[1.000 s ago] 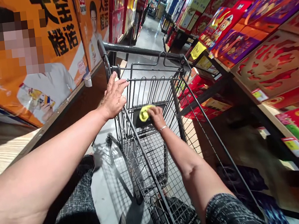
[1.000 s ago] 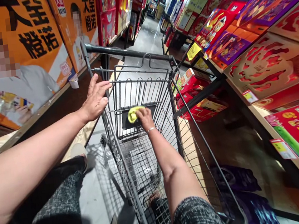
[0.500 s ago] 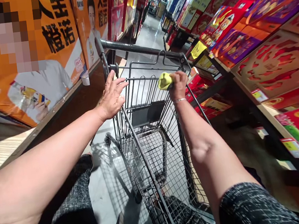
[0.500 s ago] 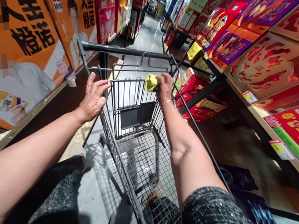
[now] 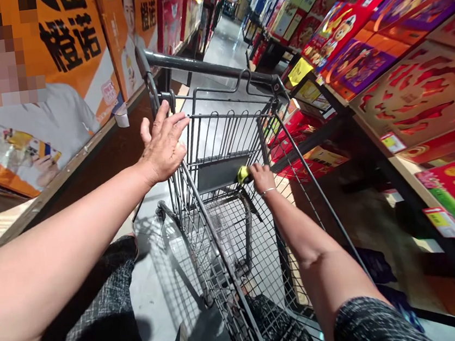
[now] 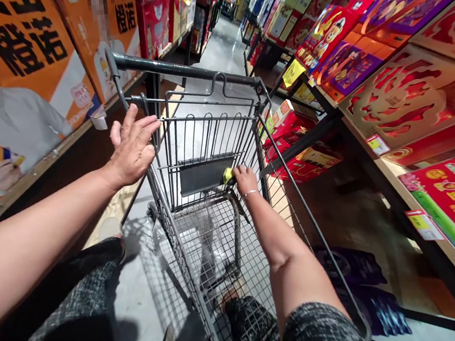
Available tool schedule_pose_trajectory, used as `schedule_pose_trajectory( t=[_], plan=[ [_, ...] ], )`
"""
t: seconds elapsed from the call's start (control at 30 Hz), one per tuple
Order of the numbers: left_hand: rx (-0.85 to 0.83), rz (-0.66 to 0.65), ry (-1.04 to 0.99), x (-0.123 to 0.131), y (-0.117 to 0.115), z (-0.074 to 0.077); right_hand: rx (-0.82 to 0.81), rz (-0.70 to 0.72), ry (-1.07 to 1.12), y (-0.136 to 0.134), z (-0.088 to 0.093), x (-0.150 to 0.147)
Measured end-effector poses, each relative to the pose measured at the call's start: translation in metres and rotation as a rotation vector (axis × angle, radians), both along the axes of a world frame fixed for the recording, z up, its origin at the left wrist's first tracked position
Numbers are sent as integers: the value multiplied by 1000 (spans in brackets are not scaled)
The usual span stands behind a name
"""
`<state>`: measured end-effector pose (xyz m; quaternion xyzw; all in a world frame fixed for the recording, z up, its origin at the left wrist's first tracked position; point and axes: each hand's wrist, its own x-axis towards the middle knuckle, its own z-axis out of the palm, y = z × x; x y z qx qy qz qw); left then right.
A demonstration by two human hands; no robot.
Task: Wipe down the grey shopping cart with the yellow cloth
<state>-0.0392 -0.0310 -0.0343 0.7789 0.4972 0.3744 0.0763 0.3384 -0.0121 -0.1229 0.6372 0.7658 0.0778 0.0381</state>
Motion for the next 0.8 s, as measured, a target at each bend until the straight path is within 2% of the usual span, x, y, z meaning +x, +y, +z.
schedule_pose_trajectory(
  t=[0.1, 0.17, 0.23, 0.3, 0.37, 0.5, 0.63, 0.73, 0.8],
  plan=[
    [47, 31, 86, 0, -6, 17, 290, -20, -79, 27, 73, 8],
    [124, -16, 166, 1, -4, 31, 430, -40, -89, 43, 116, 11],
    [172, -118, 231, 5, 4, 43, 482, -24, -110, 55, 139, 14],
    [124, -231, 245, 11, 16, 48, 438, -2, -149, 59, 135, 15],
    [15, -297, 236, 19, 29, 46, 331, -1, -200, 57, 107, 16],
    [-111, -334, 240, 28, 43, 35, 98, -38, -217, 32, 14, 15],
    [-155, -281, 365, 29, 44, 36, -54, -151, -72, -5, -73, 7],
    [-141, -261, 435, 30, 42, 41, -185, -332, 69, -35, -123, -6],
    [-129, -273, 431, 30, 40, 44, -231, -431, 119, -53, -146, -17]
  ],
)
